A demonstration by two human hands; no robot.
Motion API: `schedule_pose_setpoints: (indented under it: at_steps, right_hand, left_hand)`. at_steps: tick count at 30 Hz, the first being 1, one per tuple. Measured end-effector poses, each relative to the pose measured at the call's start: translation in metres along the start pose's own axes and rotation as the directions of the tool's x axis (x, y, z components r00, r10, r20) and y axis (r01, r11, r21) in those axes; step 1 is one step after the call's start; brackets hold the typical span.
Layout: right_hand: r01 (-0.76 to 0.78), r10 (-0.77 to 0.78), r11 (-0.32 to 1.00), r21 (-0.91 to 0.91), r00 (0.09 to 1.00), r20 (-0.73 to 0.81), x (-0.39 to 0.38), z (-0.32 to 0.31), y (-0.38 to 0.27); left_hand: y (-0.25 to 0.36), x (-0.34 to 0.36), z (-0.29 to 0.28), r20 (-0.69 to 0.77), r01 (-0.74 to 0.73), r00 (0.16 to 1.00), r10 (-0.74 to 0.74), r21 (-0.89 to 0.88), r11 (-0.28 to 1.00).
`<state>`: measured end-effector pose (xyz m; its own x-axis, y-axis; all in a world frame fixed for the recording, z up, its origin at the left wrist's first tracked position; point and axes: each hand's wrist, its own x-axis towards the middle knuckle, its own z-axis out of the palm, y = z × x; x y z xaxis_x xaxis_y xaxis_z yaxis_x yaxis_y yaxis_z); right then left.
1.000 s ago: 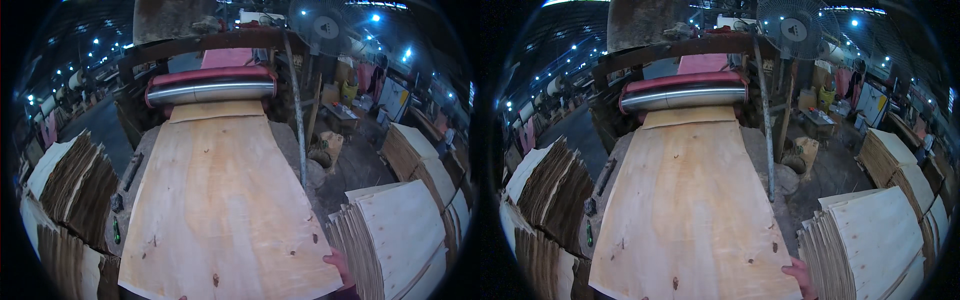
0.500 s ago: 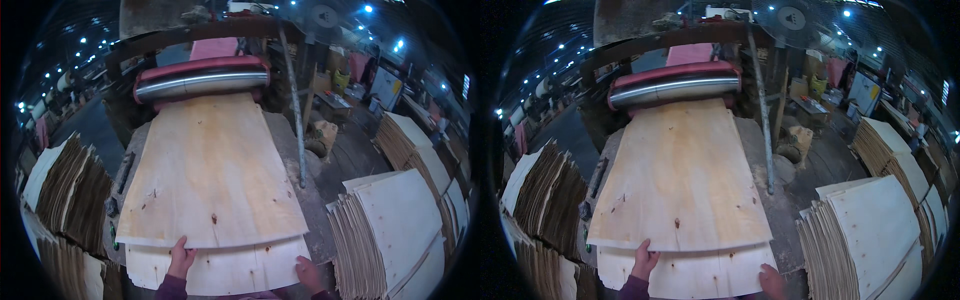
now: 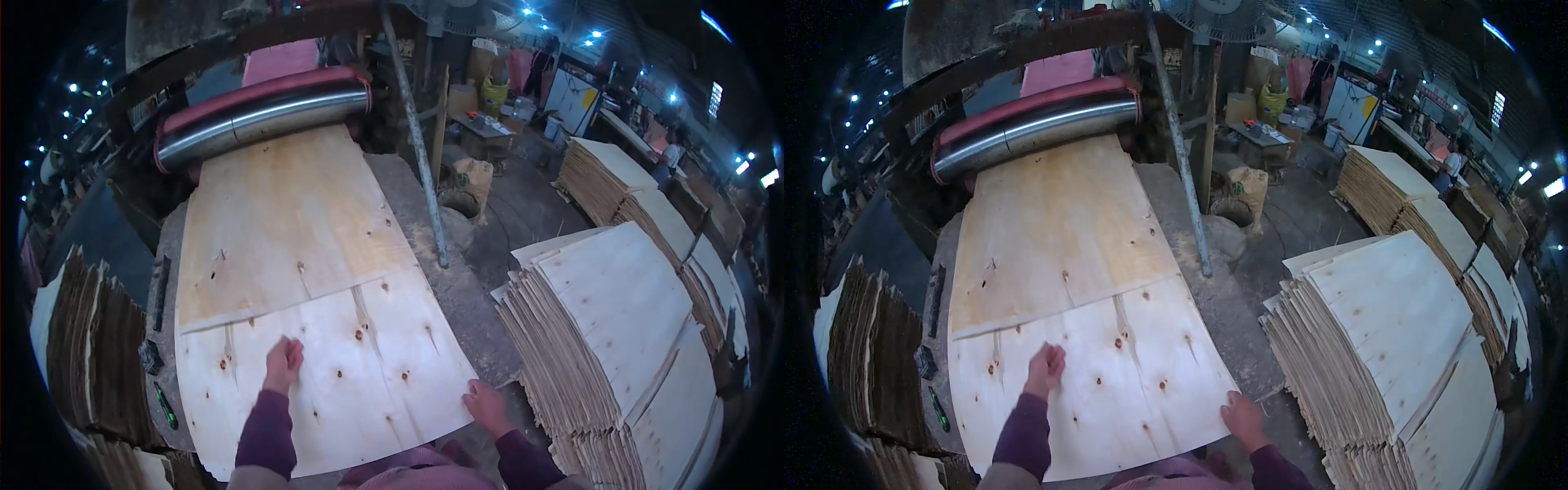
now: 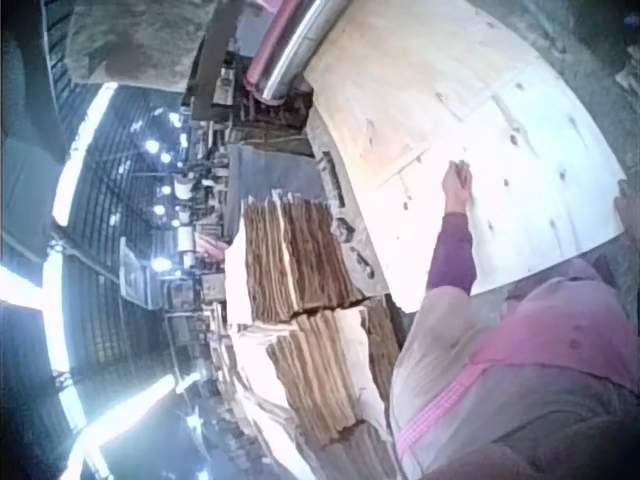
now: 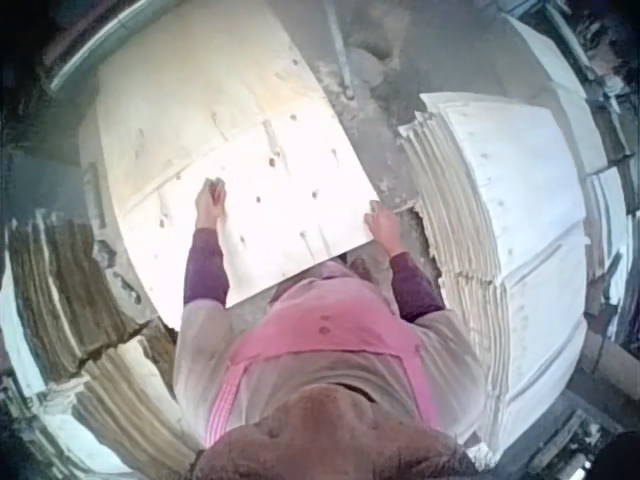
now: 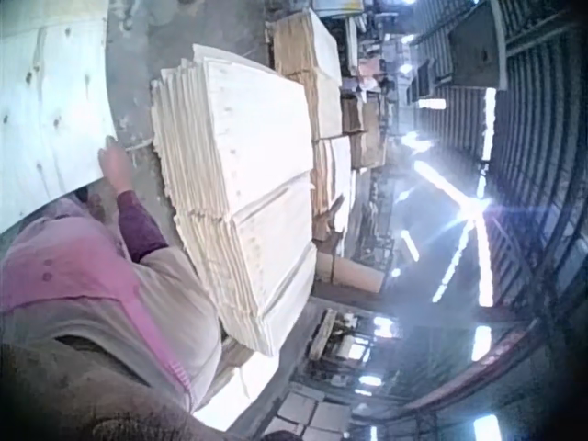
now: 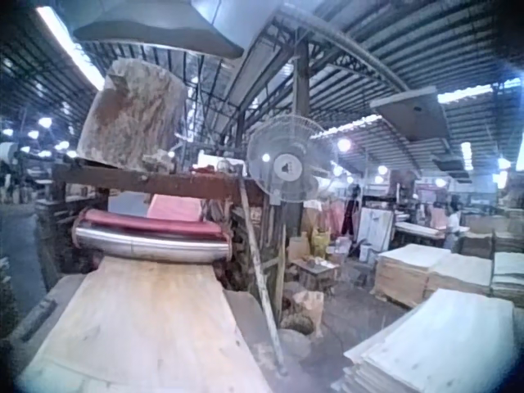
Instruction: The person feeds sheets of wood veneer through a rolling industrial machinery station, aligns them, and stacks them onto a larger bundle.
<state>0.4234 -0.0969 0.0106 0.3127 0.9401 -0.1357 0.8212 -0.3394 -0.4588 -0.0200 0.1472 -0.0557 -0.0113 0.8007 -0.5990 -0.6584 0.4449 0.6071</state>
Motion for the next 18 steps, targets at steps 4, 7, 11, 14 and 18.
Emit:
schedule_pose_setpoints:
  at_steps: [4,7,11,14,18]
  right_hand:
    - [-0.175,0.134,0.966,0.19,0.968,0.214,0.031,0.008,0.034]
    - [-0.38,0.144,0.742,0.552,0.895,0.423,0.037,-0.001,0.039]
    - [-0.407,-0.183,0.469,0.784,0.824,0.537,0.041,-0.05,-0.034]
    - [-0.236,-0.354,0.69,0.685,0.715,0.603,0.047,-0.121,-0.13]
    - [-0.214,-0.51,0.34,0.916,0.776,0.371,0.043,-0.158,-0.14]
  left_hand:
    - [-0.064,-0.096,-0.052,0.189,0.129,0.973,-0.133,0.033,0.991]
    - [-0.092,-0.203,-0.061,0.001,0.283,0.959,-0.285,-0.117,0.952]
    - [-0.142,-0.285,-0.116,0.185,0.335,0.936,-0.299,-0.205,0.92]
    - [-0.164,-0.313,-0.147,0.417,0.473,0.841,-0.344,-0.258,0.843]
    - [-0.101,-0.335,-0.06,0.009,-0.17,0.976,0.215,-0.581,0.796]
